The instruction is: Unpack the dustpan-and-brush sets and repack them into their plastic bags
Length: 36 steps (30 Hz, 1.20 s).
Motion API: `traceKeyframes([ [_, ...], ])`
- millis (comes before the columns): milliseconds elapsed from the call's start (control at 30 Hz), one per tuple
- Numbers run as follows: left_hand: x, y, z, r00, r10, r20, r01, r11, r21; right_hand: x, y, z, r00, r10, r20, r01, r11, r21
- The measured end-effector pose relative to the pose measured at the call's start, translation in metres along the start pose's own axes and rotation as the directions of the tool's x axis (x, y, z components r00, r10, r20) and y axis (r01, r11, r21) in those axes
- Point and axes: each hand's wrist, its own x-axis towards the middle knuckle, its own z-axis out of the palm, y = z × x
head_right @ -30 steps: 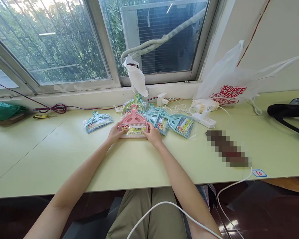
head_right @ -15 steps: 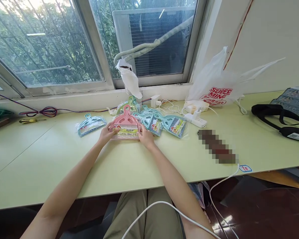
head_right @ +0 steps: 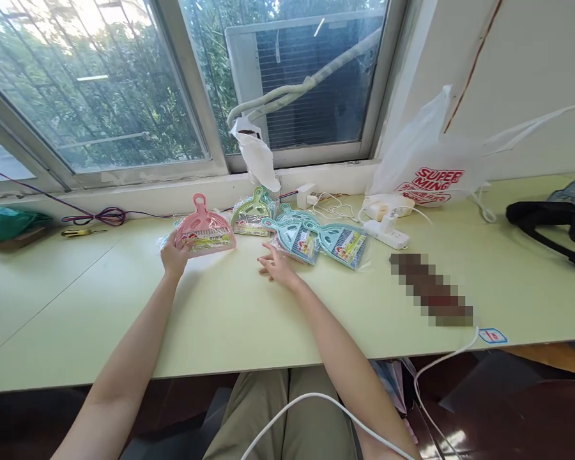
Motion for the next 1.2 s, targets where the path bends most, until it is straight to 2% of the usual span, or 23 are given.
traceKeyframes([
  [100, 0.006, -0.017, -0.007, 0.981, -0.135, -0.141, 0.154, 0.979, 0.133, -0.001, -0.001, -0.001, 1.0, -0.026, -0.009, 0.025, 0.996, -0.09],
  [200, 0.01, -0.031, -0.013, 0.957, -0.24, -0.162, 0.267, 0.948, 0.175, -0.002, -0.002, 0.0, 1.0, -0.031, -0.002, 0.03, 0.989, -0.145],
  [333, 0.014, -0.045, -0.017, 0.928, -0.335, -0.164, 0.361, 0.916, 0.174, -0.003, -0.003, 0.002, 0.999, -0.034, 0.0, 0.034, 0.984, -0.174],
  [633, 0.017, -0.056, -0.011, 0.9, -0.372, -0.227, 0.423, 0.872, 0.246, -0.002, -0.003, 0.001, 0.998, -0.057, 0.0, 0.056, 0.98, -0.193],
  [800, 0.02, -0.06, -0.002, 0.877, -0.357, -0.32, 0.456, 0.83, 0.321, 0.0, -0.001, 0.002, 0.997, -0.073, 0.0, 0.071, 0.97, -0.233],
  [933, 0.026, -0.065, 0.002, 0.855, -0.457, -0.246, 0.518, 0.783, 0.345, 0.0, -0.002, 0.003, 0.989, -0.146, -0.022, 0.131, 0.937, -0.325],
  [1033, 0.028, -0.068, 0.002, 0.853, -0.482, -0.2, 0.522, 0.787, 0.33, -0.001, -0.006, -0.002, 0.946, -0.277, -0.168, 0.177, 0.878, -0.446],
  [1133, 0.028, -0.066, 0.001, 0.844, -0.498, -0.197, 0.536, 0.789, 0.302, -0.002, -0.012, -0.014, 0.851, -0.368, -0.375, 0.116, 0.827, -0.549],
  [1200, 0.026, -0.063, 0.0, 0.832, -0.504, -0.231, 0.553, 0.784, 0.282, -0.002, -0.013, -0.024, 0.809, -0.401, -0.43, 0.056, 0.78, -0.623],
])
